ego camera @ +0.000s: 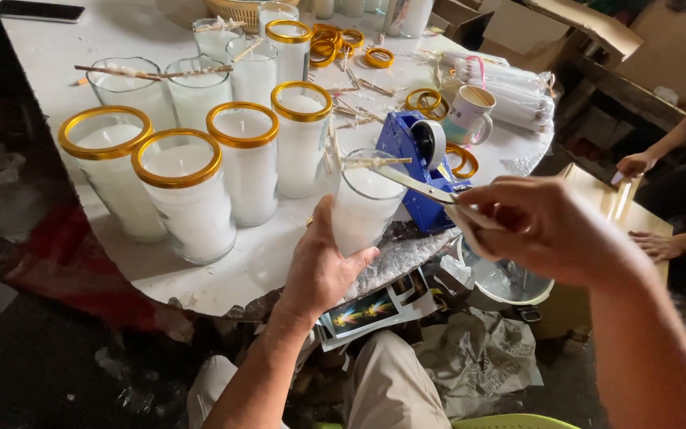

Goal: The person assembles candles by placing gold metal rings on the rims of glass jars filled with white wax. They use scissors to trim the wicks and secure the rings in place. The person handles multiple jars one at a time, placing finished units on the table.

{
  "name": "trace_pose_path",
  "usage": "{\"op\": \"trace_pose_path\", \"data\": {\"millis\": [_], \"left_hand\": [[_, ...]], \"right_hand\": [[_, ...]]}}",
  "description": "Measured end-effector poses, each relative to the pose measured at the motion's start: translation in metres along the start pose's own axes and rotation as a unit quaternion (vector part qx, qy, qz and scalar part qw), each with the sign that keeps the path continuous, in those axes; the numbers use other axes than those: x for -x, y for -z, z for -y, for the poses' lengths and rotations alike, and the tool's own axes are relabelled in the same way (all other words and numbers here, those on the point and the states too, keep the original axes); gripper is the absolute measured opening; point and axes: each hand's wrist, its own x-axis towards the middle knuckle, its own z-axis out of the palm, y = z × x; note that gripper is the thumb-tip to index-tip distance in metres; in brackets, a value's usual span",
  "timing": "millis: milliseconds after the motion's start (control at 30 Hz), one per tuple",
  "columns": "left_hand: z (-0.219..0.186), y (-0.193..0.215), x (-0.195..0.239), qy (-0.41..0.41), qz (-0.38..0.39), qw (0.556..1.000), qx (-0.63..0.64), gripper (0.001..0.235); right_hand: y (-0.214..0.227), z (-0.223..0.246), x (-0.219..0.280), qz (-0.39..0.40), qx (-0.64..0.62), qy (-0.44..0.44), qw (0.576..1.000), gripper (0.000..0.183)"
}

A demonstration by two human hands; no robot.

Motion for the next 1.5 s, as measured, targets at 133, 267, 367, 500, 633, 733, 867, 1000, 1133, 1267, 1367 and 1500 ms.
{"op": "trace_pose_path", "data": {"millis": [133, 267, 367, 500, 633, 733, 867, 1000, 1133, 1267, 1367, 1500], "left_hand": [[-0.005, 0.003, -0.004, 0.003, 0.006, 1.000, 0.008, 0.090], [-0.005, 0.004, -0.001, 0.008, 0.008, 1.000, 0.012, 0.086], [-0.007, 0.004, -0.001, 0.022, 0.011, 1.000, 0.019, 0.083], [-0.010, 0.007, -0.001, 0.038, 0.018, 0.999, 0.029, 0.084], [-0.004, 0.003, -0.001, 0.002, -0.001, 1.000, 0.027, 0.087], [-0.005, 0.003, -0.001, 0.021, 0.014, 1.000, 0.012, 0.085], [-0.001, 0.000, 0.000, 0.022, 0.007, 1.000, 0.008, 0.093], [0.001, 0.000, 0.000, -0.012, -0.003, 1.000, 0.006, 0.093], [0.002, 0.000, 0.000, 0.019, 0.005, 1.000, 0.002, 0.096], [0.001, 0.002, -0.001, -0.017, 0.001, 1.000, 0.015, 0.091], [-0.004, 0.004, -0.001, 0.001, 0.009, 1.000, 0.029, 0.088], [-0.001, 0.002, -0.001, -0.014, -0.004, 1.000, 0.021, 0.091]], "right_hand": [[-0.021, -0.006, 0.001, -0.041, -0.176, 0.040, 0.983, 0.037], [0.003, -0.008, -0.006, -0.003, -0.032, 0.082, 0.996, 0.044], [0.023, -0.003, -0.015, 0.036, 0.055, 0.076, 0.995, 0.045], [0.038, 0.001, -0.019, 0.043, 0.087, 0.063, 0.993, 0.043], [0.051, 0.000, -0.008, 0.034, 0.076, 0.026, 0.996, 0.038], [0.045, -0.005, -0.010, 0.043, 0.066, 0.049, 0.996, 0.047], [0.033, 0.003, -0.020, 0.046, 0.114, 0.062, 0.990, 0.042], [0.026, 0.005, -0.022, 0.045, 0.076, 0.040, 0.995, 0.039], [0.015, -0.003, -0.006, 0.027, -0.035, 0.023, 0.999, 0.045], [0.007, -0.013, 0.004, -0.008, -0.008, 0.045, 0.999, 0.041], [0.017, -0.003, 0.001, 0.002, 0.012, 0.052, 0.999, 0.040], [0.023, 0.010, -0.010, 0.020, 0.021, 0.072, 0.997, 0.032]]}}
